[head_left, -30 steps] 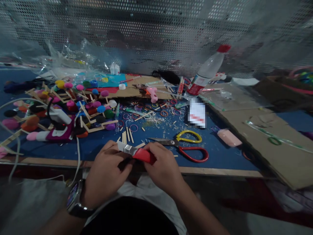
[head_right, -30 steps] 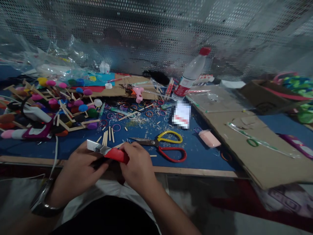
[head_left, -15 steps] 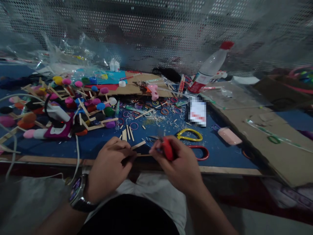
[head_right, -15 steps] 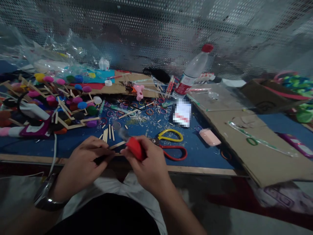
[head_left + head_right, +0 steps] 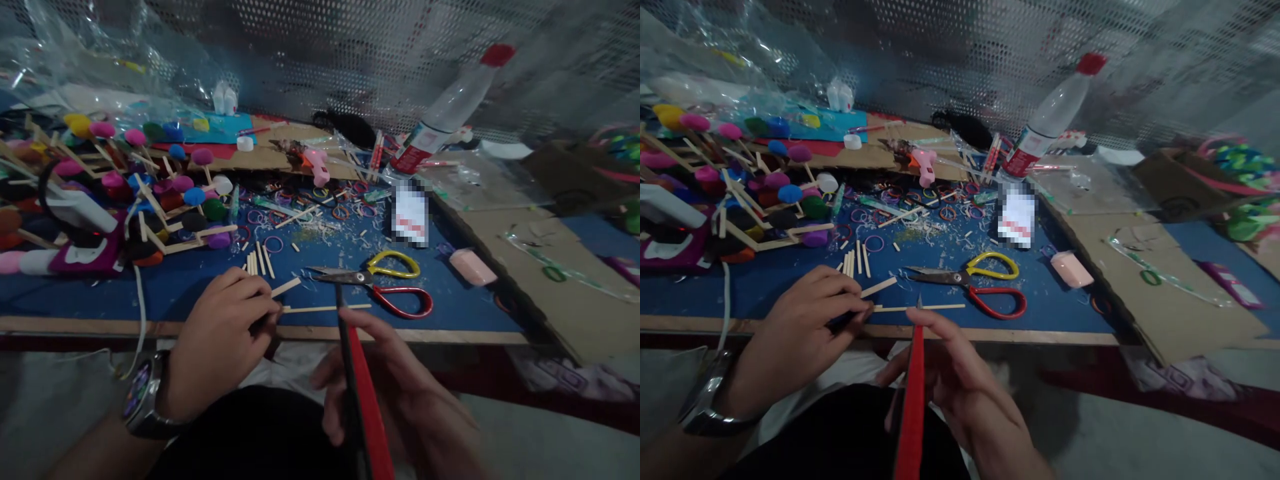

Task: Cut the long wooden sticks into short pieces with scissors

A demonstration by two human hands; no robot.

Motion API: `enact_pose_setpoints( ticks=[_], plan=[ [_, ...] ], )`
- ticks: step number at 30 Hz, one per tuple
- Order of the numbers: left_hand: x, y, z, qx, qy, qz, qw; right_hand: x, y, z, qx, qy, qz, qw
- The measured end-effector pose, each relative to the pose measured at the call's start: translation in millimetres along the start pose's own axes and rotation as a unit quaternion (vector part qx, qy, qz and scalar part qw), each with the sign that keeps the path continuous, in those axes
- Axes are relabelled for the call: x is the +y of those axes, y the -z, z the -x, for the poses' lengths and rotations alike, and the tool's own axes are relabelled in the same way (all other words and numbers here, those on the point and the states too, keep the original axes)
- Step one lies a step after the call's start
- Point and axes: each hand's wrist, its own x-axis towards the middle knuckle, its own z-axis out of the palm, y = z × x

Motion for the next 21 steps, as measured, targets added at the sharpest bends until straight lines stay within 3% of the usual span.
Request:
enact_pose_setpoints(
  ticks=[4,8,11,14,19,21],
  plan=[
    [-1.1,-1.2,-0.4,-0.009,0.001,-0.002,1.000,8.7,-5.4,-9.7,0.018,-0.010,0.046,0.999],
    [-2.4,-3.6,-0.2,-0.005,0.002,-0.002,1.000,19.2,-13.7,-21.6,0.081,0.101,0.073,0.989],
    [-4.0,-5.9,0.7,-0.002,-0.002,0.001,1.000,26.1,-13.7,-29.3,0.118,0.178,0.165,0.963],
    [-4.6,-7.2,1.3,-0.003,0.003,0.011,1.000,32.6,-9.0,-36.7,0.176,0.231,0.349,0.891],
    [-3.1,-5.2,0.2,-0.010,0.014,0.024,1.000,36.9,-9.2,-48.6,0.226,0.304,0.617,0.689],
    [-2.8,-3.9,-0.3,-0.021,0.016,0.031,0.999,36.4,-12.5,-50.8,0.198,0.317,0.647,0.665]
  ],
)
